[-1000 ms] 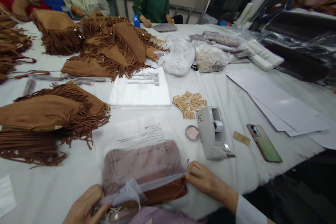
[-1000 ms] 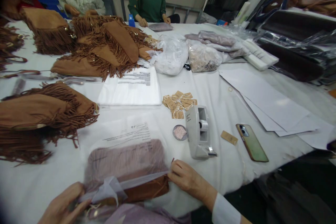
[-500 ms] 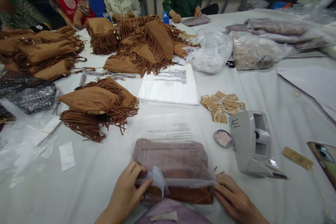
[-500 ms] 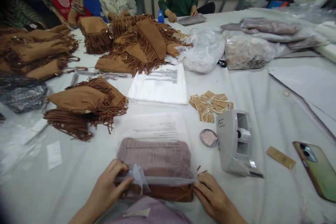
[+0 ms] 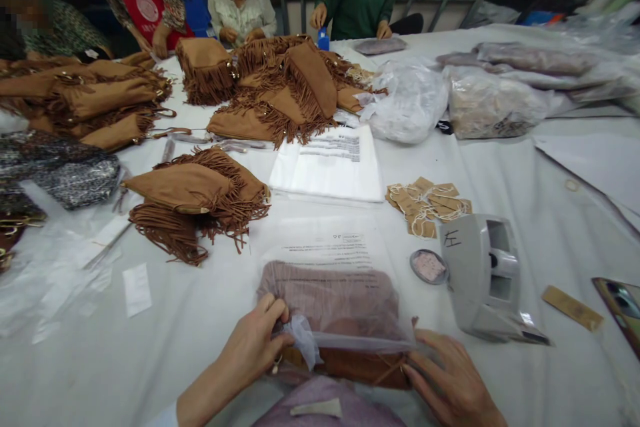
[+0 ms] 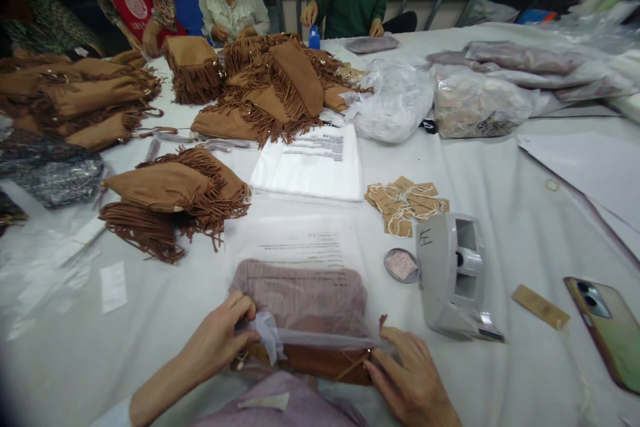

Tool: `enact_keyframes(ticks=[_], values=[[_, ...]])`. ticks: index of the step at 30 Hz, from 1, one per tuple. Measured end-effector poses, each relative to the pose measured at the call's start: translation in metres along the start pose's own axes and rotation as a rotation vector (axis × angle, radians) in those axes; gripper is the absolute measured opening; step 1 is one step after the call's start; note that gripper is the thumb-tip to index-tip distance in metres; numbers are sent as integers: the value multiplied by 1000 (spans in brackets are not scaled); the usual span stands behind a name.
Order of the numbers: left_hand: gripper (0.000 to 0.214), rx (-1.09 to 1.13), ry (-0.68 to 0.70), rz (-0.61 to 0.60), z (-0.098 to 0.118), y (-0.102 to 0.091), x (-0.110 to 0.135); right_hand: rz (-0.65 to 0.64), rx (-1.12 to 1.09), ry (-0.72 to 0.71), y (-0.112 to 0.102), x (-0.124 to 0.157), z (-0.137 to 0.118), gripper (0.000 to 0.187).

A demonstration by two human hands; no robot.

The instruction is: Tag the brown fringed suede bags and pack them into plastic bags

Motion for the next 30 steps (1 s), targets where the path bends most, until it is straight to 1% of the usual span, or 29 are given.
enact_keyframes(ticks=[2,3,5,7,10,12,14,15,18,21,23,25,27,30], values=[[12,8,30,-12,-4,0,-1,113,80,36,-11,-9,-12,5],[12,9,43,-14,-7,0,-1,152,81,48,-13,-16,-21,8],[12,6,60,-5,-12,1,-2,172,21,34,-10,-37,-44,20],[13,-4,70,14,-15,0,-2,131,-37,-41,6,-63,-71,31],[15,-17,113,10,-16,-5,1,53,-41,-183,42,-99,-105,45],[18,-18,160,-40,-15,-12,5,46,-18,-223,64,-111,-118,41],[25,-6,201,-103,-15,-18,10,61,11,-238,78,-112,-124,33],[27,0,214,-123,-15,-20,13,74,25,-248,82,-109,-125,30],[23,-13,244,-113,-14,-22,19,106,53,-288,82,-99,-126,28],[20,-56,294,-40,-15,-15,22,108,75,-338,75,-93,-128,29],[20,-56,298,57,-17,-10,22,118,82,-362,72,-93,-130,29],[18,-20,280,173,-20,-6,23,136,73,-356,73,-93,-131,30],[16,27,278,246,-23,-3,24,144,36,-298,76,-95,-130,30],[19,77,303,264,-22,-2,26,119,-34,-163,80,-98,-128,31]])
Point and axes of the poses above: each hand's wrist, its own x-axis away from the middle knuckle, its own y-axis out of the palm, z = x × y, the point moved 1 cm from there along -x, towards the middle knuckle, and after that the axes turned 12 degrees about -z, right-handed, at the moved point
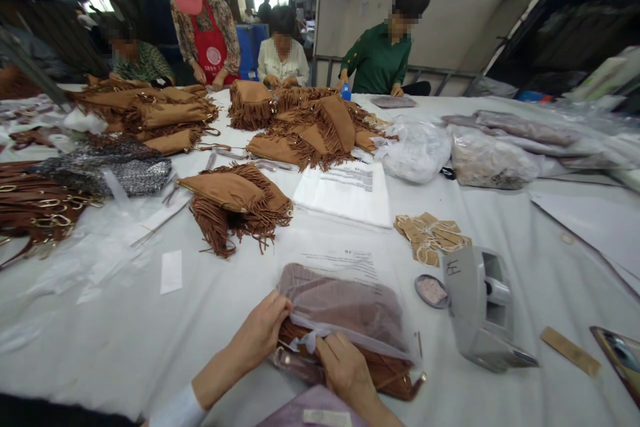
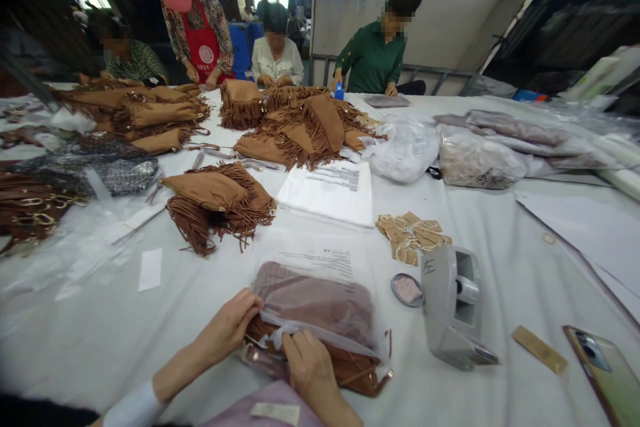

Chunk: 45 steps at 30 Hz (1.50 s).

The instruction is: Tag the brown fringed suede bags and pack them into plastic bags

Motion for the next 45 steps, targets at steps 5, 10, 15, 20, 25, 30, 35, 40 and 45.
enact_keyframes(ticks=[5,10,15,20,25,30,35,40,45], values=[[23,177,27,90,8,-3,3,-20,60,17,4,-5,1,33],[25,154,137,-45,7,7,13,71,48,26,8,-5,6,36],[13,-99,177,-117,0,26,21,71,-44,225,13,-10,13,45],[21,-363,157,42,-11,47,19,91,-82,312,20,-17,18,31],[14,-551,158,192,-18,58,14,135,-33,399,24,-21,25,32],[24,-623,220,266,-15,52,12,145,2,325,5,-16,26,39],[27,-608,315,212,-16,45,21,117,-21,152,-43,24,23,11],[25,-554,393,136,-25,41,33,141,233,389,-77,73,71,23],[25,-484,336,87,-32,33,37,23,156,465,-97,103,123,17]])
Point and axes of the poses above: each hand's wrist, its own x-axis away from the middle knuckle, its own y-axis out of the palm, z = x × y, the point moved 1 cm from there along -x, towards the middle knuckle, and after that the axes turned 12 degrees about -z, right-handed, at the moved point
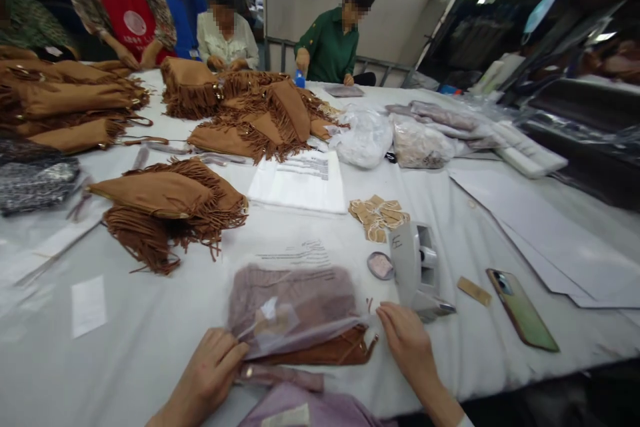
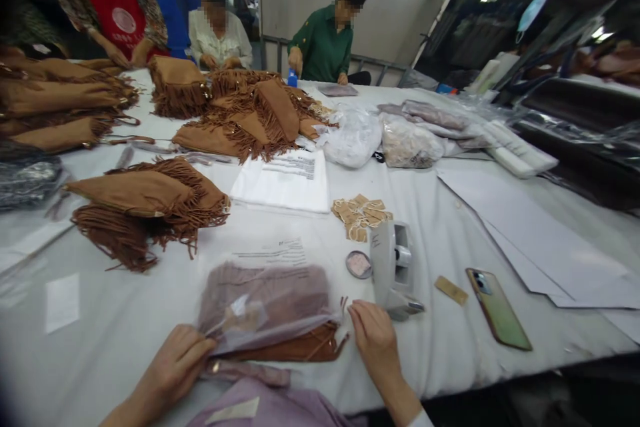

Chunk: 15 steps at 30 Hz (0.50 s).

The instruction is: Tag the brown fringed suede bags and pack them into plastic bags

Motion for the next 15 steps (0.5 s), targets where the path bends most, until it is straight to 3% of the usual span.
enact_keyframes(ticks=[4,10,12,15], values=[[19,22,-41,-3,-10,-3,3,-71,-136,150,-12,3,14,18],[20,39,-57,31,-22,1,17,-279,-391,54,-5,3,-8,25],[21,24,-48,15,-28,2,22,-293,-525,125,1,0,-11,20],[16,41,-45,8,-36,3,27,-319,-766,351,8,-3,-5,25]])
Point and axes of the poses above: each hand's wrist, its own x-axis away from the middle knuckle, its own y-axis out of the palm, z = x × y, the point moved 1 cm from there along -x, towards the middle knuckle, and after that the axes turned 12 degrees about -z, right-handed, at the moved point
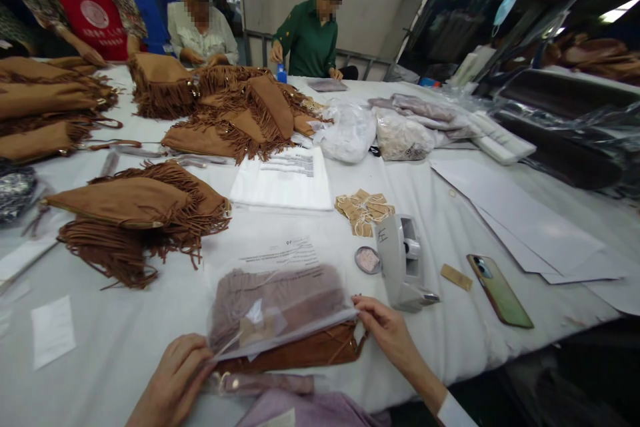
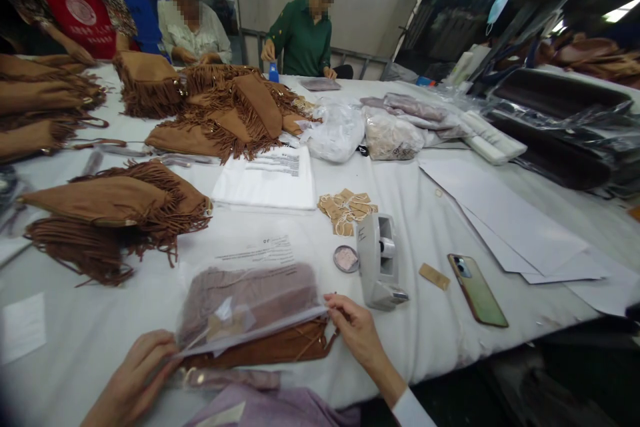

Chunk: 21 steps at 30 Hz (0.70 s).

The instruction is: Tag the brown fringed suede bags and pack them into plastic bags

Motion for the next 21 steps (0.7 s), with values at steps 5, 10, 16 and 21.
enact_keyframes(ticks=[5,10,16,21], values=[[9,143,-52,-72,-2,-1,-1,-188,-269,155,-8,0,2,29],[9,183,-69,-306,-8,-16,-3,-429,57,49,-20,9,-15,13],[39,98,-29,-363,-26,-17,9,-526,282,-60,-28,19,-10,20],[35,61,9,-349,-29,-14,9,-461,381,-260,-18,12,5,15]])
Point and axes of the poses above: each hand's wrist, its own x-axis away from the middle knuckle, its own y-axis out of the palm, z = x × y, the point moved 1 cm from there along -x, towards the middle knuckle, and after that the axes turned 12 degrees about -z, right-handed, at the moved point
